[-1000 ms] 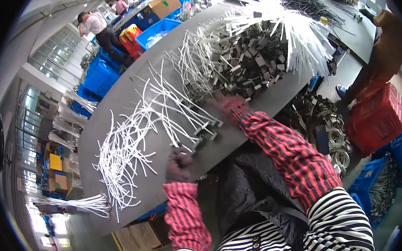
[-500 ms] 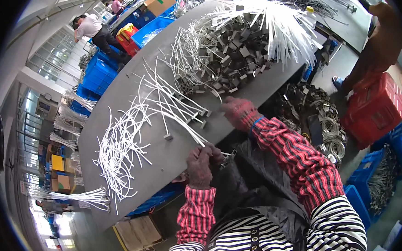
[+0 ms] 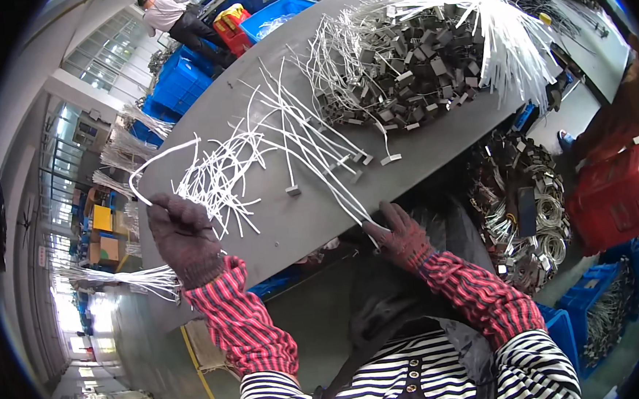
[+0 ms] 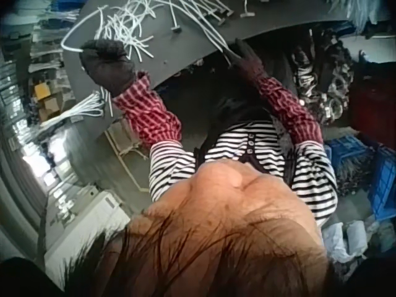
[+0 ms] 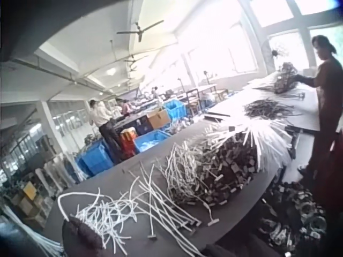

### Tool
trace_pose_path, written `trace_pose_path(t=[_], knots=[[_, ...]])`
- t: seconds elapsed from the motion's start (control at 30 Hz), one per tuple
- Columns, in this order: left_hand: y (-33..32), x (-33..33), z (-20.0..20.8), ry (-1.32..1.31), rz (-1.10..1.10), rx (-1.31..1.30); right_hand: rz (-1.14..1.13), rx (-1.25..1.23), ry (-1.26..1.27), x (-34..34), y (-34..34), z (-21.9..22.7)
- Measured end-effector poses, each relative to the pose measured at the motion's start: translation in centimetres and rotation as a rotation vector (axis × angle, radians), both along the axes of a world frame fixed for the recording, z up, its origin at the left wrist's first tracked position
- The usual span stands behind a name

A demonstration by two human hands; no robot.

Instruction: Sorting and bundling long white electrical wires on a manual assembly workbench.

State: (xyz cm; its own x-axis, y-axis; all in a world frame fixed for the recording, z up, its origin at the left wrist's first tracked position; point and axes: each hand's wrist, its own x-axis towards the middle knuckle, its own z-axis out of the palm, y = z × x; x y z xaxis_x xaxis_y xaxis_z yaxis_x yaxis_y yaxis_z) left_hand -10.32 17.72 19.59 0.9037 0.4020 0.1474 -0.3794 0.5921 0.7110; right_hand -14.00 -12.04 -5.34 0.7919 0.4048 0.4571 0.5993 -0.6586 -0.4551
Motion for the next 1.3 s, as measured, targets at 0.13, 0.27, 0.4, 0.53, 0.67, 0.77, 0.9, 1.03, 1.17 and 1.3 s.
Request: trace_pose_path(t=[0.13,0.27,0.4,0.53,0.67,0.77,0.9,1.03,1.17,1.3], knots=[[0.1,-2.9,-3.4,0.076,0.099,0.078,0.099,0.211,0.018,1.4,2.2,0.9],[-3.5,-1.8,-4.8,0.149,0.164,0.130,0.013,0.388,0.162,10.2,5.8,2.9],[-3.2,-4.7,-11.2,0.261,0.018,0.466,-0.091,0.401,-0.151,10.8,4.4,10.6],[-5.2,-12.3,-20.8,0.385,-0.081,0.495,-0.294,0.607,0.012,7.7,-3.0,5.7],[-7.7,-14.6,-24.9,0.814,0.118,0.345,-0.192,0.447,0.300,1.9,-1.2,1.2],[-9.1,-11.5,-27.3,0.729,0.110,0.329,-0.030,0.354,0.346,1.8,3.7,-1.0],[-8.9,-3.8,-20.6,0.391,0.130,0.818,-0.007,0.318,0.324,6.2,6.4,1.4],[-6.8,-0.4,-13.8,0.526,0.297,0.297,-0.314,0.495,-0.216,8.4,3.1,7.8],[-9.4,-1.2,-17.1,0.264,-0.052,0.186,-0.438,1.005,0.227,10.2,-4.0,4.1],[-14.6,0.4,-16.7,0.490,-0.210,0.116,-0.319,1.494,1.046,9.6,-2.2,5.5]])
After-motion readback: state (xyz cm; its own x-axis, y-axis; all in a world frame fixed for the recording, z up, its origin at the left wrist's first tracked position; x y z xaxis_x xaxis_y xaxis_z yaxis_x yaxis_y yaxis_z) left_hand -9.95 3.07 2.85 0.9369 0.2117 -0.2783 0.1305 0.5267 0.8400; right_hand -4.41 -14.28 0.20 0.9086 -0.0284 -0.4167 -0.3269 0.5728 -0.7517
